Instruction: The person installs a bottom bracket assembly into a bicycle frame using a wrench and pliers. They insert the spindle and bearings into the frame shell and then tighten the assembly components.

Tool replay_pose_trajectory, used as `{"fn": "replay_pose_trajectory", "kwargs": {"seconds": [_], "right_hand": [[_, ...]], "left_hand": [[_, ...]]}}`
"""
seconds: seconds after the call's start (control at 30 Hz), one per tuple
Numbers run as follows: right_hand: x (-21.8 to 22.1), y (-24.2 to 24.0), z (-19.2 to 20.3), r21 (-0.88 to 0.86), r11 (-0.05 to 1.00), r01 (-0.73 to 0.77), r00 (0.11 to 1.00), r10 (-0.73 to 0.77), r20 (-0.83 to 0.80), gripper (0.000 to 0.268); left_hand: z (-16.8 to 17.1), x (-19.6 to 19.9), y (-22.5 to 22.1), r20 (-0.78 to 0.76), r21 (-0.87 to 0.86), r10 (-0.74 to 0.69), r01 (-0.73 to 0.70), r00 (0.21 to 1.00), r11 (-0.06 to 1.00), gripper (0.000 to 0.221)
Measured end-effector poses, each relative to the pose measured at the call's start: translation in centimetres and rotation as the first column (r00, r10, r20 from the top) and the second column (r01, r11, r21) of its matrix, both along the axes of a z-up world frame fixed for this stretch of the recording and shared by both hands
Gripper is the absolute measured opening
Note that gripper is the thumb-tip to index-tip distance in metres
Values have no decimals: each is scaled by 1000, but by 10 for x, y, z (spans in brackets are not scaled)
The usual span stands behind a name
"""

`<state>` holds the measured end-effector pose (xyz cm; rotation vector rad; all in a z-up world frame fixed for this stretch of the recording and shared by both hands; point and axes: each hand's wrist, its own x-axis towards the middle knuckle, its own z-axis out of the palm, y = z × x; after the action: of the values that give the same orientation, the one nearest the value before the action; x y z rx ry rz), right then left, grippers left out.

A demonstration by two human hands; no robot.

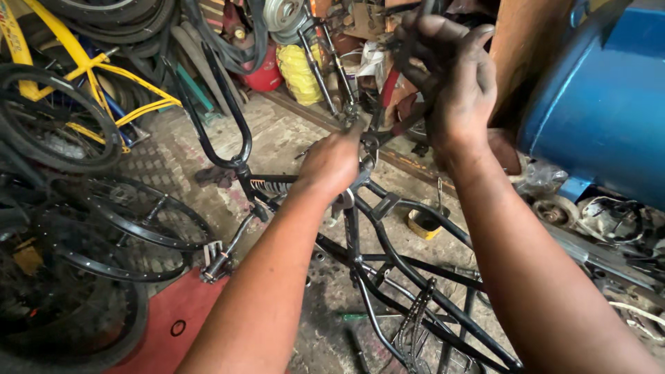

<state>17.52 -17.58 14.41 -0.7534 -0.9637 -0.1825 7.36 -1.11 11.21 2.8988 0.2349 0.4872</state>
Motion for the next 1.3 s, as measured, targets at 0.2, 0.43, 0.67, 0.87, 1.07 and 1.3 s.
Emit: {"fn": "replay_pose_trajectory", "kwargs": {"seconds": [0.2, 0.43, 0.67, 0.87, 1.07, 1.3], "right_hand": [[3, 11, -5, -71, 991, -117, 993, 118, 8, 76], [10, 16, -10, -53, 984, -170, 985, 171, 26, 74], [-4, -7, -34, 61, 986, -156, 987, 158, -37, 71], [-5, 2, -25, 142, 946, -292, 952, 302, -55, 53], [4, 3, -19, 39, 947, -320, 937, 323, -133, 69], [30, 24, -19, 23, 976, -215, 962, 215, -165, 47]], "left_hand": [[-17, 8, 8, 55, 35, 16, -18, 998, 999, 41], [-27, 10, 7, 130, 54, 32, -40, 991, 998, 39], [-34, 8, 9, 202, 66, -48, 35, 978, 997, 45], [-41, 14, 10, 167, 120, -21, 1, 986, 993, 47], [-40, 13, 12, 201, 145, -43, 14, 979, 989, 45], [-45, 18, 16, 250, 109, -36, 9, 968, 994, 36]]}}
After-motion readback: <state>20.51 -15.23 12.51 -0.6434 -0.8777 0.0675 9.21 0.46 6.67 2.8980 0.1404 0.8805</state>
